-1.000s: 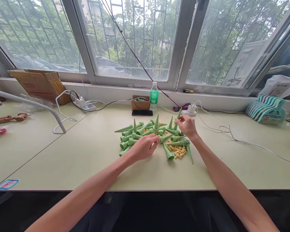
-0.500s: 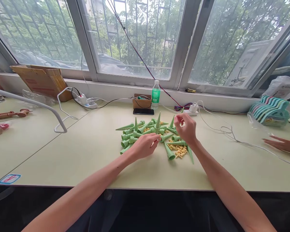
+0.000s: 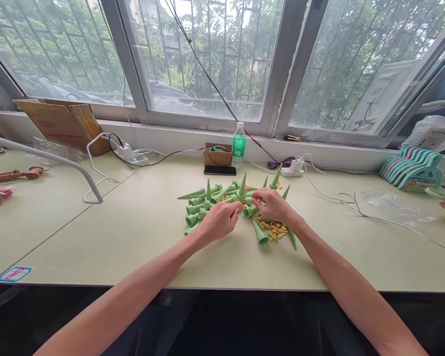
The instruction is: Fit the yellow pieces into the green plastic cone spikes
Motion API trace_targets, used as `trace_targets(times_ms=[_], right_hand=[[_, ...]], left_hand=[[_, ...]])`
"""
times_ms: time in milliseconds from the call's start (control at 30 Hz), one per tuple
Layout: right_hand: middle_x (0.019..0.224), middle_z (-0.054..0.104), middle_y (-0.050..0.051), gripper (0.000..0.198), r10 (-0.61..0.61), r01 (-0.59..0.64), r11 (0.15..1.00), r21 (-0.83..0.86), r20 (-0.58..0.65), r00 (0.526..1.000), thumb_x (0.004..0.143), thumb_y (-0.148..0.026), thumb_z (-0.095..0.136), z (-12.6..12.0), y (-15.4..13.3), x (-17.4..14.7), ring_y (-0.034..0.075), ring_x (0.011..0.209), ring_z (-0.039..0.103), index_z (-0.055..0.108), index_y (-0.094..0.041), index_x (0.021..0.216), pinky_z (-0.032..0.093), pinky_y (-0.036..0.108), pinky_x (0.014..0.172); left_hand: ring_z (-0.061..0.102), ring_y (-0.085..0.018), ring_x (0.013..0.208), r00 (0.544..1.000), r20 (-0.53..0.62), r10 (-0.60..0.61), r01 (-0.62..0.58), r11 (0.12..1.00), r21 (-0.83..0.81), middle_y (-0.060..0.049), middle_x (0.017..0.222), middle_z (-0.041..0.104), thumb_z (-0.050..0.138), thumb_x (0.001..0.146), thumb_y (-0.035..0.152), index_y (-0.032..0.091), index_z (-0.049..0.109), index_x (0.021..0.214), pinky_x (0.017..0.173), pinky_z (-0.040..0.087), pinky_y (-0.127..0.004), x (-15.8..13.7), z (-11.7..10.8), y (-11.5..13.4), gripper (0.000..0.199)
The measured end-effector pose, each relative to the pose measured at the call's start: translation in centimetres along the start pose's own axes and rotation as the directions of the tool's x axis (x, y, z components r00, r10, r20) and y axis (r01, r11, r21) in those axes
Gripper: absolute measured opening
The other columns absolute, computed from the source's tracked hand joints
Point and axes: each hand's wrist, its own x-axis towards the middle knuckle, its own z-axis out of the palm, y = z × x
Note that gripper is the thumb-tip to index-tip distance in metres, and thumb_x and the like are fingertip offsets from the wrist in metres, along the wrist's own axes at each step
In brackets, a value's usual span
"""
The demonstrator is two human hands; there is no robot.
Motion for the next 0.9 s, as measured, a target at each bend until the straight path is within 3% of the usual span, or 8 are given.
trace_targets(times_ms=[167,367,600,900], right_hand=[[0.100,0.071,0.009,0.027,0.133,-0.142,0.986,-0.090,-0.102,0.986,0.084,-0.007,0.050,0.1,1.2,0.0,0.020,0.082,0.065,0.067,-0.019,0.102,0.046,0.029,0.069],[0.095,0.074,0.008,0.026,0.254,-0.262,0.947,-0.187,-0.068,0.965,0.082,-0.011,0.059,0.2,1.9,0.0,0.026,0.085,0.068,0.070,-0.022,0.102,0.044,0.030,0.063],[0.088,0.074,0.007,0.025,0.376,-0.367,0.892,-0.264,-0.019,0.927,0.082,-0.011,0.061,0.3,1.9,0.2,0.025,0.082,0.067,0.069,-0.023,0.103,0.040,0.028,0.058],[0.098,0.071,0.006,0.036,0.484,-0.439,0.843,-0.310,0.079,0.872,0.084,-0.011,0.059,-0.1,1.5,0.2,0.021,0.092,0.063,0.062,-0.021,0.118,0.038,0.025,0.064]], left_hand=[[0.055,-0.014,0.055,1.000,0.014,0.014,-0.014,1.000,-0.002,-0.001,0.066,0.060,0.042,0.089,0.012,0.019,0.065,0.088,0.057,0.040,-0.026,0.0,0.0,0.1,0.024],[0.055,-0.013,0.058,0.997,0.070,0.029,-0.027,0.999,-0.023,-0.002,0.077,0.067,0.043,0.088,0.011,0.018,0.065,0.088,0.060,0.042,-0.026,-0.1,0.0,0.2,0.023],[0.056,-0.013,0.061,0.994,0.104,0.043,-0.040,0.999,-0.030,-0.003,0.079,0.068,0.042,0.087,0.010,0.018,0.066,0.090,0.060,0.041,-0.025,-0.1,0.0,0.3,0.026],[0.053,-0.013,0.060,0.988,0.140,0.063,-0.061,0.998,-0.018,-0.001,0.069,0.063,0.043,0.084,0.009,0.018,0.066,0.084,0.059,0.039,-0.024,-0.3,0.0,0.3,0.024]])
